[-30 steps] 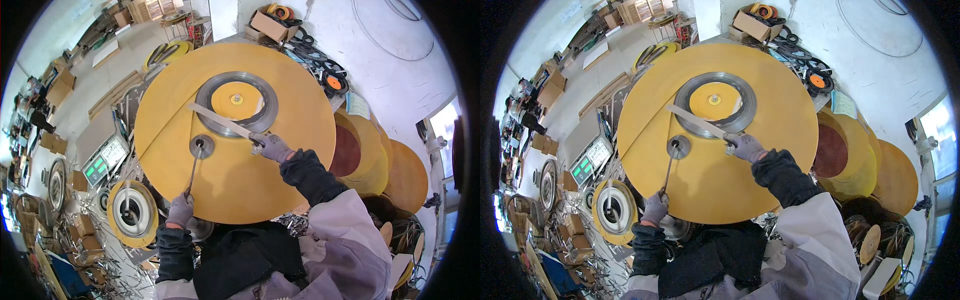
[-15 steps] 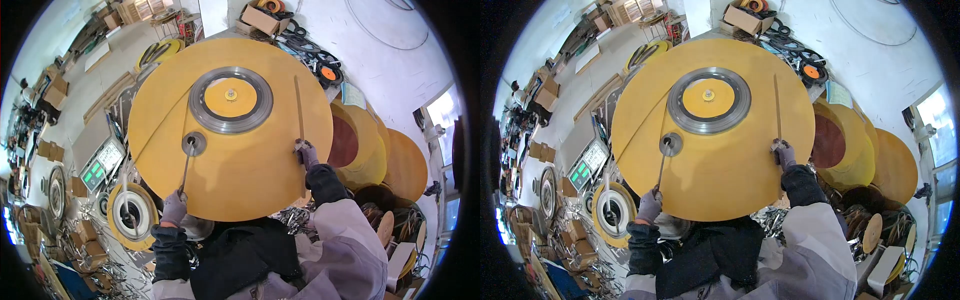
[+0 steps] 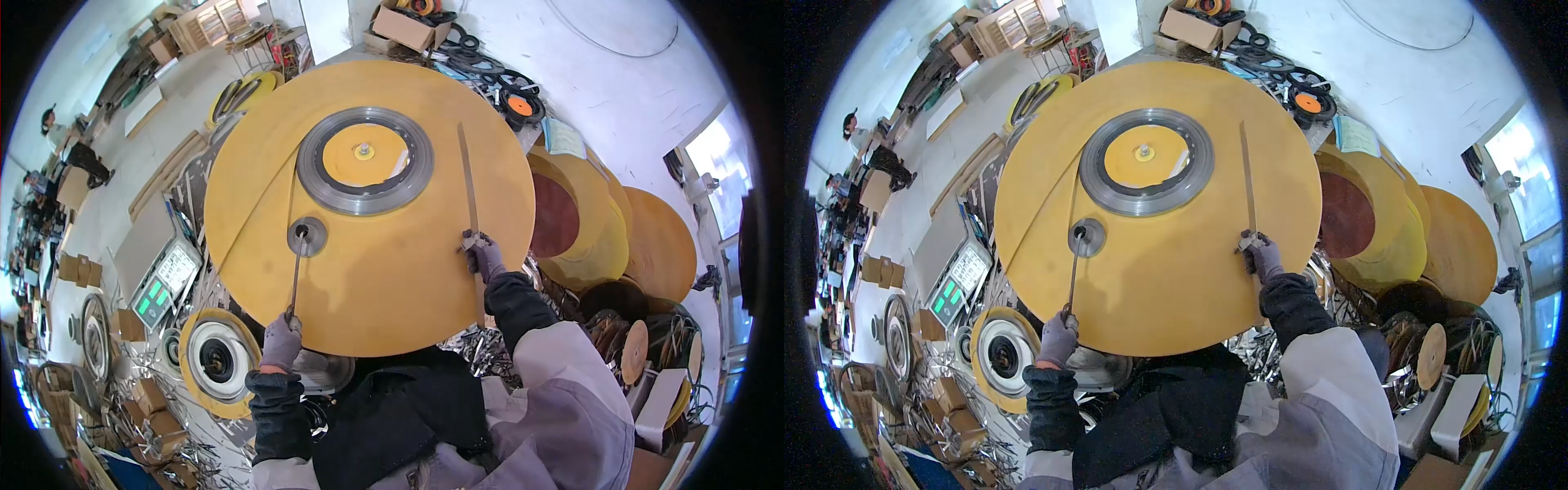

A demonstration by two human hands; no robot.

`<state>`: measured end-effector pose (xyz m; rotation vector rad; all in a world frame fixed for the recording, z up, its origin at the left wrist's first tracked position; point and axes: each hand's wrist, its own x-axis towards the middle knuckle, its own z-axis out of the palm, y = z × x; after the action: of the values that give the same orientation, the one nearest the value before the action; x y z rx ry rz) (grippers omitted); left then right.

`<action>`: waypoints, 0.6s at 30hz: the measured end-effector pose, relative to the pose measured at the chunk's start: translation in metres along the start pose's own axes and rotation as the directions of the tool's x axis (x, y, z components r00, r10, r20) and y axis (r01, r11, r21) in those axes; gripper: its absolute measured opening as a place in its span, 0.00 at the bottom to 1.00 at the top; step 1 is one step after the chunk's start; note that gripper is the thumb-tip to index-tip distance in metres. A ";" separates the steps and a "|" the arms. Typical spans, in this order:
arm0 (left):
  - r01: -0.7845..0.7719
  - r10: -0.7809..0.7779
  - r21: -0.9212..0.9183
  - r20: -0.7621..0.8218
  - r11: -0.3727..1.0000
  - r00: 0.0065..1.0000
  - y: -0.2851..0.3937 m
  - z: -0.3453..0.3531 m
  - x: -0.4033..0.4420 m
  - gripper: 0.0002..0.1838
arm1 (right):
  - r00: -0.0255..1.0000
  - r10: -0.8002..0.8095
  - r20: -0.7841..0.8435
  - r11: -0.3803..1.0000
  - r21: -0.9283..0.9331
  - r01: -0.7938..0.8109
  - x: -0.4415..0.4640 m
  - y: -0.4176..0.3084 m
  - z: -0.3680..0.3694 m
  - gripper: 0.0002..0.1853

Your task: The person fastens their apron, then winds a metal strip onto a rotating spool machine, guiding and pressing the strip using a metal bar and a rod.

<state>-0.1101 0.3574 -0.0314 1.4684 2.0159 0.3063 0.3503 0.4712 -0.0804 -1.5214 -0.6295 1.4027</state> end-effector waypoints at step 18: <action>-0.161 0.166 0.044 -0.157 0.986 0.974 -0.031 0.019 -0.001 0.15 | 0.997 -0.030 0.065 0.995 0.094 0.024 -0.026 0.026 0.032 0.13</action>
<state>-0.1220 0.3419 -0.0620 1.6805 2.0344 0.4776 0.3090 0.4468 -0.0874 -1.3937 -0.6142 1.4466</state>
